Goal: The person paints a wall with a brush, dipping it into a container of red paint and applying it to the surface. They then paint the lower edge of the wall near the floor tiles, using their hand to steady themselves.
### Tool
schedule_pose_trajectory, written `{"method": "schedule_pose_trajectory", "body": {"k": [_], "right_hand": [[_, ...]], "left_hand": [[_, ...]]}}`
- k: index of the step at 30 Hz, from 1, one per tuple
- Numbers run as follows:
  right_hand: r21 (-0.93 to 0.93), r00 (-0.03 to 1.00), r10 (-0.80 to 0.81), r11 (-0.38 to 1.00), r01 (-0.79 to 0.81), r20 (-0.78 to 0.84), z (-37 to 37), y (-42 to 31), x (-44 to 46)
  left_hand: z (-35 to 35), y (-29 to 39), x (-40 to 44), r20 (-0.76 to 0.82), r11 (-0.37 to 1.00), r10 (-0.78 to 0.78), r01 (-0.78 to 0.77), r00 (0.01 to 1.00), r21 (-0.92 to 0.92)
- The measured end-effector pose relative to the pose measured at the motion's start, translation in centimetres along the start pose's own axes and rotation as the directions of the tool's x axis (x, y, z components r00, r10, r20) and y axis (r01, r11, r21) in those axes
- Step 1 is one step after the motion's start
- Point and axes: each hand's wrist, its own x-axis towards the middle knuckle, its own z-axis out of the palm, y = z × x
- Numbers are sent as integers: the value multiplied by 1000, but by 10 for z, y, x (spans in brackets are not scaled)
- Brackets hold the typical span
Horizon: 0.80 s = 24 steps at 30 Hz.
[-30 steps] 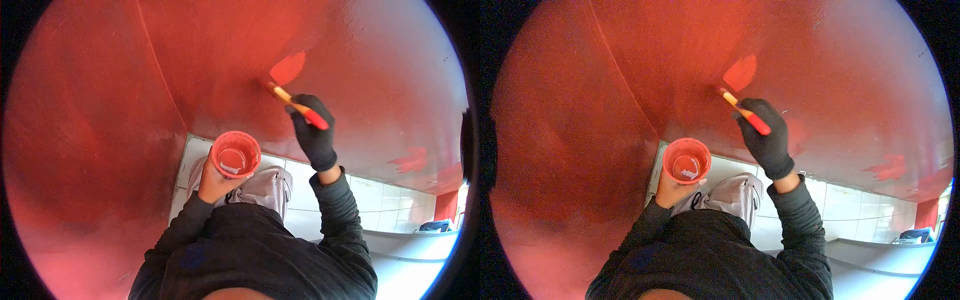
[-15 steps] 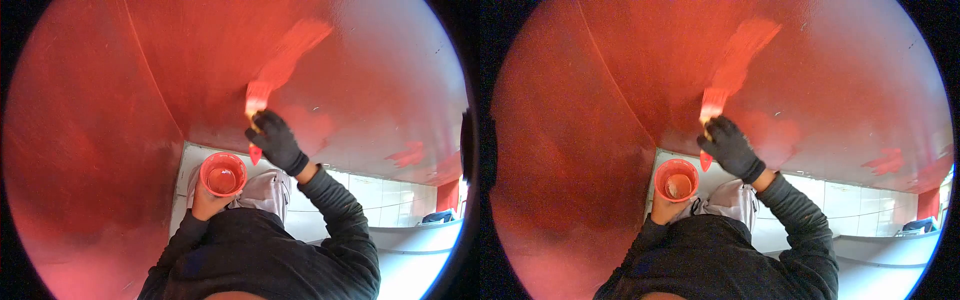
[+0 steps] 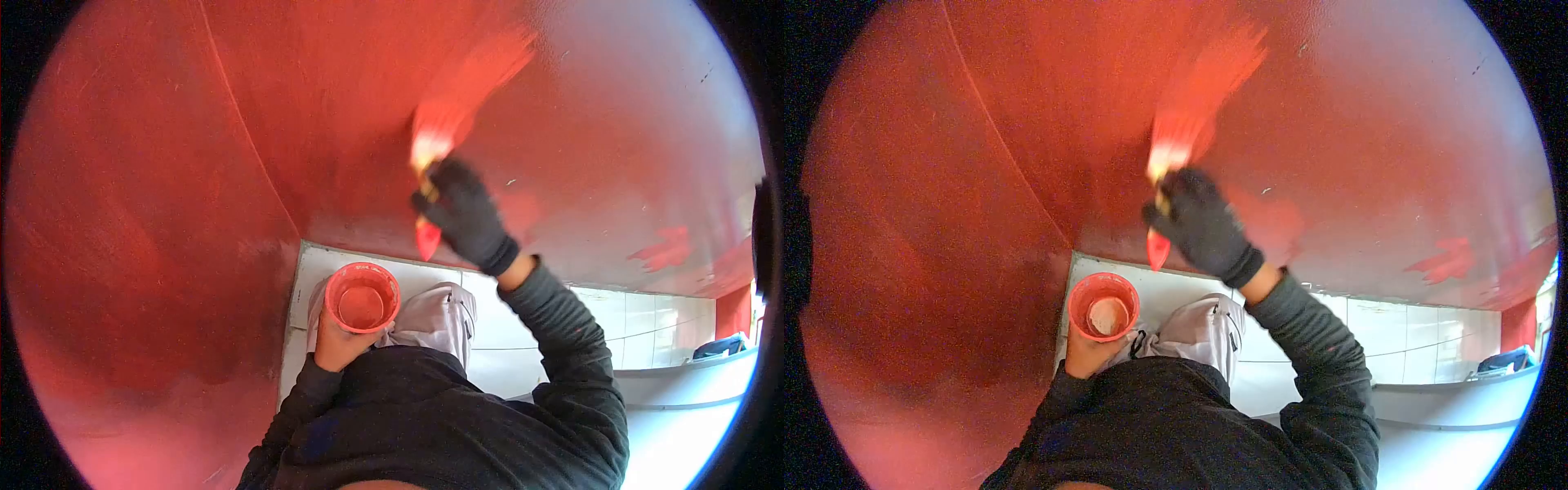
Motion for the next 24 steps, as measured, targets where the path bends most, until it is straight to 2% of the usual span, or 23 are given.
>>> {"method": "schedule_pose_trajectory", "body": {"k": [1, 2, 4, 5, 7, 8, 9, 10, 11, 13, 15, 17, 18, 20, 21, 23, 24], "right_hand": [[49, 986, -102, 994, 97, 129, 13, -5, -14], [43, 986, -105, 994, 100, 127, 16, -9, -19], [370, 986, 90, 919, -137, 141, 18, -10, -23], [450, 981, 188, 872, -192, 53, 8, -1, -14], [289, 967, 175, 950, -116, -187, -46, 24, 20], [155, 936, 168, 980, -125, -308, -75, 24, 37], [144, 896, 176, 981, -128, -408, -92, 27, 43], [-16, 837, 121, 988, -153, -533, -95, 25, 47], [-15, 834, 128, 987, -161, -536, -89, 22, 44], [-89, 909, 110, 983, -158, -402, -59, 11, 29], [-4, 975, 120, 992, -123, -188, -3, -6, 8], [32, 998, -31, 999, 29, 59, 48, -16, -22], [24, 999, -18, 1000, 17, 49, 58, -23, -28], [242, 998, 47, 969, -58, 50, 66, -34, -35], [237, 998, 56, 969, -64, 42, 58, -28, -30], [414, 954, 265, 891, -186, -141, 19, -8, -7], [392, 930, 301, 898, -201, -213, -11, 4, 7]], "left_hand": [[-1, 0, 0, -12, 1000, -1, 1, 1000, -18], [-1, 0, -1, -25, 999, 0, -1, 1000, -36], [-4, -4, 0, -16, 1000, 8, -9, 1000, -30], [-5, -6, 0, -2, 1000, 5, -5, 1000, -24], [-5, -9, -2, 11, 999, -23, 23, 1000, -27], [-5, -9, -2, 18, 998, -44, 45, 999, -36], [-5, -9, -3, 25, 998, -48, 49, 999, -31], [-4, -8, -3, -4, 999, -30, 30, 1000, 18], [-4, -8, -2, -32, 998, -8, 10, 999, 68], [-4, -15, -3, -17, 998, -29, 30, 999, 63], [-4, -15, -3, 0, 997, -46, 46, 999, 58], [-4, -9, -1, 26, 999, 0, -1, 1000, 55], [-4, -5, 0, 40, 998, 7, -10, 999, 63], [-5, 4, -2, 13, 1000, 22, -22, 1000, 14], [-6, 3, -3, 23, 999, 28, -28, 999, 21], [-10, -1, -8, 8, 998, -21, 21, 1000, 64], [-11, -3, -10, 20, 997, -23, 22, 1000, 68]]}}
